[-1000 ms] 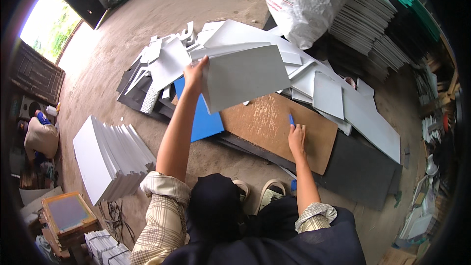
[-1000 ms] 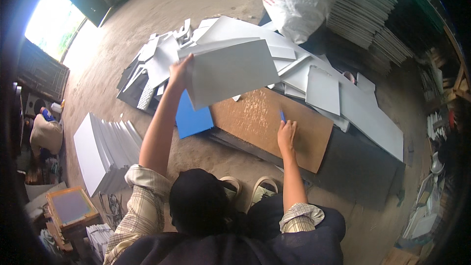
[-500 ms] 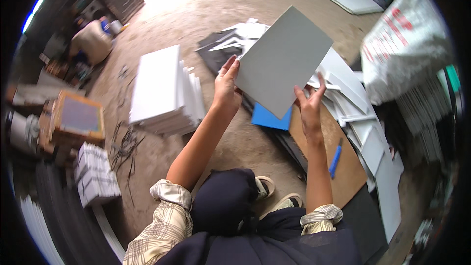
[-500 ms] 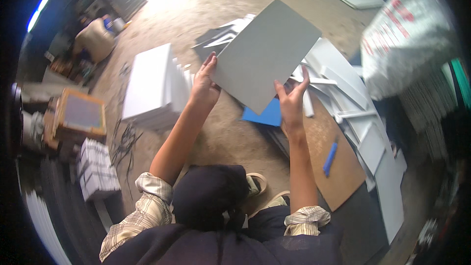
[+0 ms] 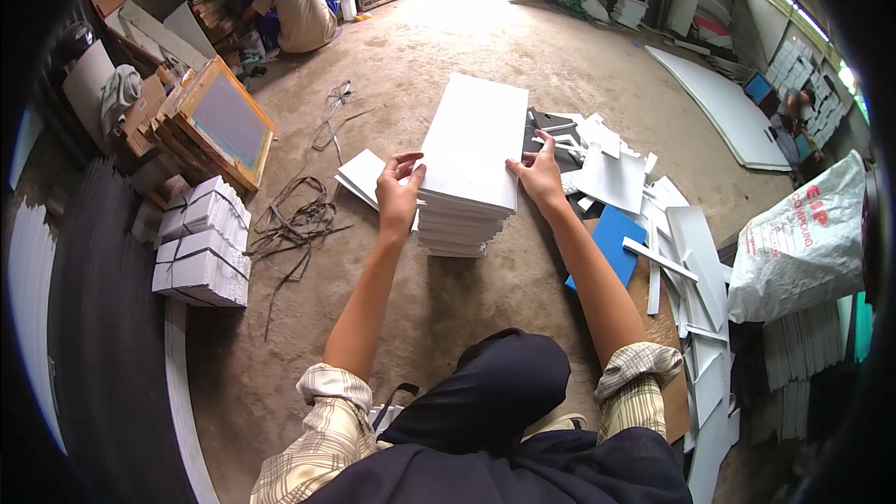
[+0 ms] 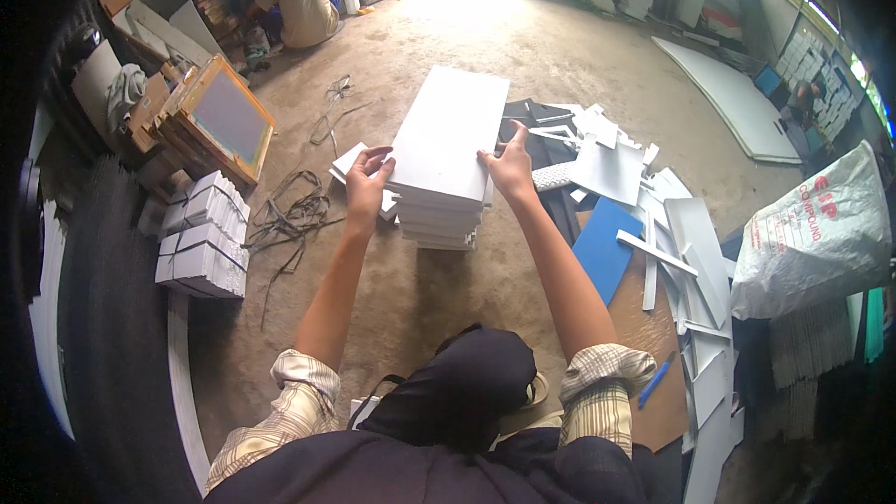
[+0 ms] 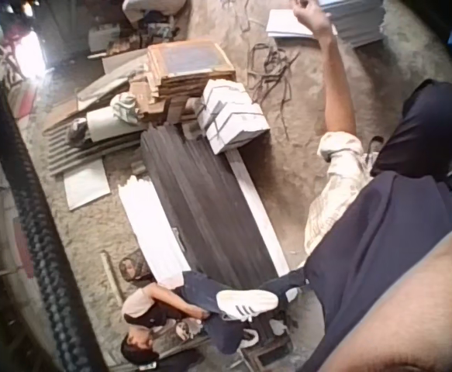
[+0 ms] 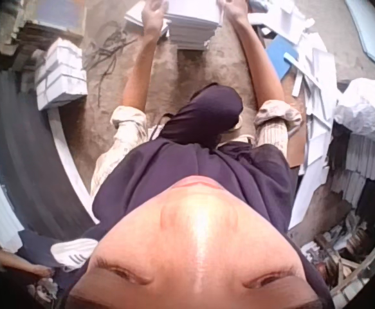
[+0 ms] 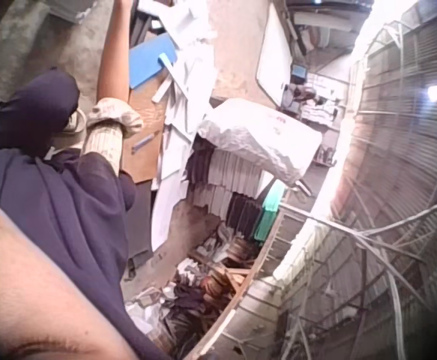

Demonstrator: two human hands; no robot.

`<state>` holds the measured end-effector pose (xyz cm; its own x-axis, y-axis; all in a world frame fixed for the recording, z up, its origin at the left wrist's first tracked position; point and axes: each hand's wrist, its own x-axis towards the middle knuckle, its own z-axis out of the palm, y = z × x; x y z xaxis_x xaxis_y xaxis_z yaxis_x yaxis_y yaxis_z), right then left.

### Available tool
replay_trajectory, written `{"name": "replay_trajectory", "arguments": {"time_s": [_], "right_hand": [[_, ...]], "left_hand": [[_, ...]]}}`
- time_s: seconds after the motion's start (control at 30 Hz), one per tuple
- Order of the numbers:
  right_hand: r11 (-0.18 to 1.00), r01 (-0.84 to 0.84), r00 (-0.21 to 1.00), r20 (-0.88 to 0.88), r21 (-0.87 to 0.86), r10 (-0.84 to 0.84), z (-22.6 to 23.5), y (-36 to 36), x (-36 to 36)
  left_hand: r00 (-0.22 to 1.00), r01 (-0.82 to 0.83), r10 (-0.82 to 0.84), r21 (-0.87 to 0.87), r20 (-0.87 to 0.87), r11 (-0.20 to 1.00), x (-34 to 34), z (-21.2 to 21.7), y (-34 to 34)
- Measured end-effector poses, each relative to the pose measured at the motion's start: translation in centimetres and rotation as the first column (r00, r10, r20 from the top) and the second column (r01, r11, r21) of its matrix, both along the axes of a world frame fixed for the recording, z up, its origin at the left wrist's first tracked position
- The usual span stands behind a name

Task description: The person sits on the floor and uses a blue utility knife to cut white foam sheets. They place a blue template on the white foam, trace the edges with the knife, and then remove the excess foam. The person repeats this process for multiple sheets, stacking the cut pieces.

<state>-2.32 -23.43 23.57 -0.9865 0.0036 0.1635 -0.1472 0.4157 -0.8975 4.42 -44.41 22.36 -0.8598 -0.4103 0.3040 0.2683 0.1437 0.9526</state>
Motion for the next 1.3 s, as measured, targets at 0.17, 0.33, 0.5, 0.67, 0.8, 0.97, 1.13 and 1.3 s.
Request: {"name": "replay_trajectory", "arguments": {"time_s": [0.17, 0.33, 0.5, 0.67, 0.8, 0.97, 1.13, 1.3], "right_hand": [[0.996, 0.017, 0.998, -0.054, 0.087, -0.012, -0.8, -0.6, -0.8], [0.952, -0.049, 0.993, -0.086, 0.301, 0.078, 0.0, 2.3, 0.2], [0.886, -0.107, 0.984, -0.082, 0.451, 0.160, 1.8, 11.7, 7.3], [0.875, 0.105, 0.993, -0.005, 0.472, -0.116, 0.1, 26.3, 16.9], [0.825, 0.407, 0.878, 0.081, 0.392, -0.472, -9.1, 39.7, 25.5], [0.565, 0.640, 0.574, 0.165, 0.521, -0.802, -23.0, 42.5, 33.2], [0.503, 0.715, 0.564, 0.025, 0.485, -0.826, -26.7, 39.7, 31.6], [0.493, 0.777, 0.551, -0.043, 0.392, -0.833, -27.4, 40.6, 31.1]], "left_hand": [[0.993, -0.077, 0.098, -0.254, 0.071, 0.964, -0.9, -0.9, -0.5], [0.939, -0.344, 0.293, -0.517, -0.181, 0.783, 0.8, 1.1, 3.3], [0.910, 0.000, -0.235, -0.567, -0.341, 0.824, 2.2, 3.3, 11.0], [0.672, 0.566, -0.738, -0.598, -0.064, 0.567, 1.5, 0.4, 22.2], [0.428, 0.717, -0.853, -0.687, 0.300, 0.119, 0.8, -5.1, 30.7], [0.293, 0.787, -0.824, -0.612, 0.486, -0.081, -0.4, -11.3, 39.1], [0.232, 0.950, -0.859, -0.294, 0.457, 0.100, -3.5, -16.8, 48.2], [-0.033, 0.925, -0.912, 0.358, 0.409, 0.127, -4.2, -20.9, 57.2]]}}
